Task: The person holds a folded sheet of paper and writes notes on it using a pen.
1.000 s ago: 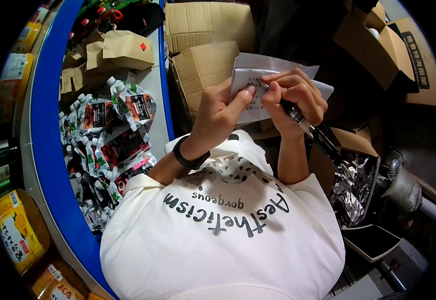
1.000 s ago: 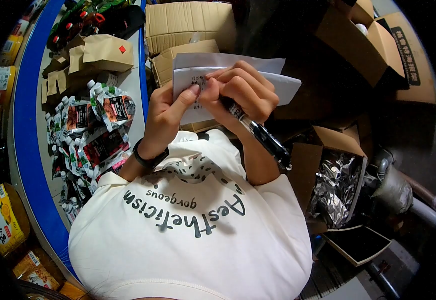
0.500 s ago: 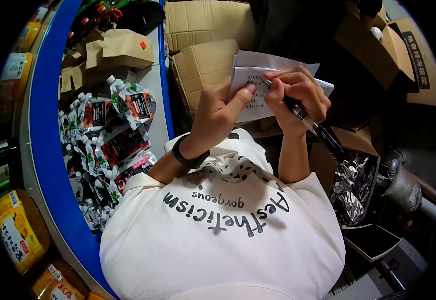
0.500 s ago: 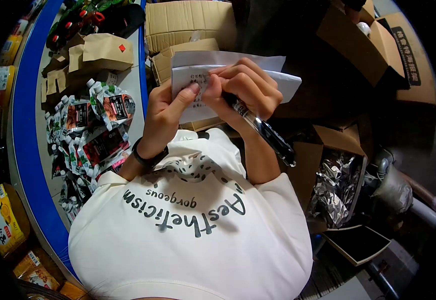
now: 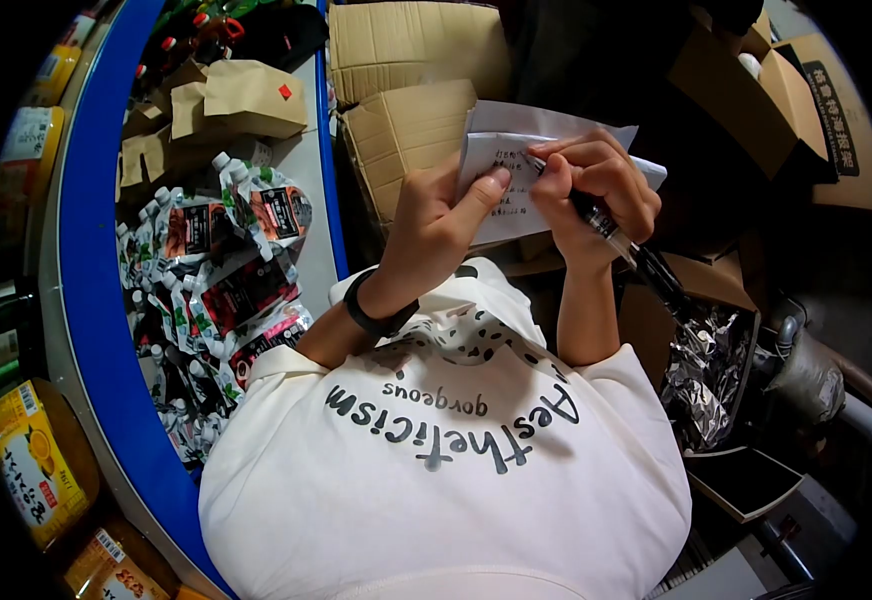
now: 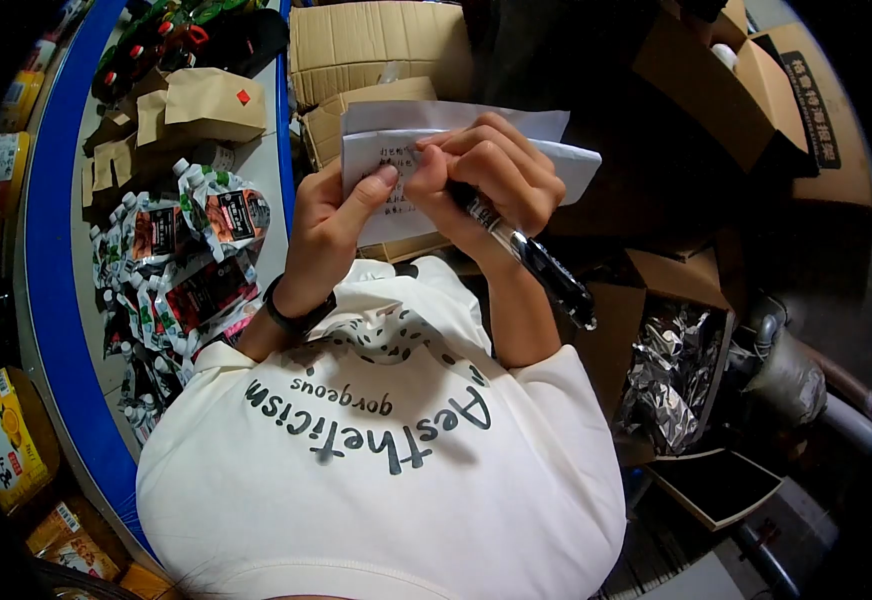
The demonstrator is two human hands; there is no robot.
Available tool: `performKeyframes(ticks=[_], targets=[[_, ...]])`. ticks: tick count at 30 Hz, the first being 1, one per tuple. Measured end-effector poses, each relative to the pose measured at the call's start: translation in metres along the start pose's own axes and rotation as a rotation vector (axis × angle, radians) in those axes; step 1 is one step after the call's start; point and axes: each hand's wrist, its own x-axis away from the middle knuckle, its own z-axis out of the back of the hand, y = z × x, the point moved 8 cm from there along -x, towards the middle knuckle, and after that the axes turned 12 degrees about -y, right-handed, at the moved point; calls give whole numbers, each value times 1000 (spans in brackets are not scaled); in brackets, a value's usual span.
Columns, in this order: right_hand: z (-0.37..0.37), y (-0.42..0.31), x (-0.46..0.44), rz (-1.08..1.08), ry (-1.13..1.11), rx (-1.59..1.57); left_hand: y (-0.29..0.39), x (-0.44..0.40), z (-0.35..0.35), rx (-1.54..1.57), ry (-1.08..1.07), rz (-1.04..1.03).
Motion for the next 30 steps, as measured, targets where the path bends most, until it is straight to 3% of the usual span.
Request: performKeyframes(ticks=[30], targets=[[-2,5,7,15,28,-27,1,0,1,-23,-5,3]])
